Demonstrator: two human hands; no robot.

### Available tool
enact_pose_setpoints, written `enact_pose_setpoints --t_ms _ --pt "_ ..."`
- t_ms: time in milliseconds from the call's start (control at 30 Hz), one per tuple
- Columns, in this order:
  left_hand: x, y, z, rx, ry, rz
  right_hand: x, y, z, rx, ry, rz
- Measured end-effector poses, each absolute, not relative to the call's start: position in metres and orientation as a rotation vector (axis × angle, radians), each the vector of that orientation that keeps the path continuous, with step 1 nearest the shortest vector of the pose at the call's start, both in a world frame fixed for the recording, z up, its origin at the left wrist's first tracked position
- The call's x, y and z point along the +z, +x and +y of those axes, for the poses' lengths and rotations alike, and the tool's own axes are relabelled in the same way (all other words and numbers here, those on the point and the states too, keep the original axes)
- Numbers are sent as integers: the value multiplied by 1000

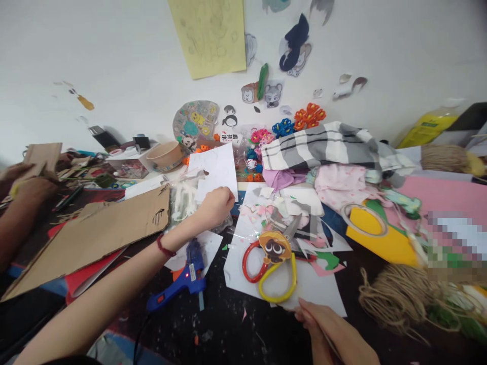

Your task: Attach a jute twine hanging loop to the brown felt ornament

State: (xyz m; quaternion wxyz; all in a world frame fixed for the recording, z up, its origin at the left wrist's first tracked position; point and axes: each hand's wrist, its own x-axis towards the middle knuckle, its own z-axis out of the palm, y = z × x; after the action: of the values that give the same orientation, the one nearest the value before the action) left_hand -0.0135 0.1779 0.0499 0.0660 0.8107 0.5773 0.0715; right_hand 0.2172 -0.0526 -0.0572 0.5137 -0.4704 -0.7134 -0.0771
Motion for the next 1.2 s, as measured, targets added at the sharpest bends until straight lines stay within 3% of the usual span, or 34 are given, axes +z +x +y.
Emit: enact_pose_setpoints --t_ms 333,733,1200 --pt "65 -23 130 599 2336 1491 -50 190 -57 29 -1252 -1250" --pt "64 -24 139 285 2654 1405 -32 184 -52 110 -1286 -1266" --pt "67 -31 140 321 2534 1532 -33 184 -50 189 -1321 -1279"
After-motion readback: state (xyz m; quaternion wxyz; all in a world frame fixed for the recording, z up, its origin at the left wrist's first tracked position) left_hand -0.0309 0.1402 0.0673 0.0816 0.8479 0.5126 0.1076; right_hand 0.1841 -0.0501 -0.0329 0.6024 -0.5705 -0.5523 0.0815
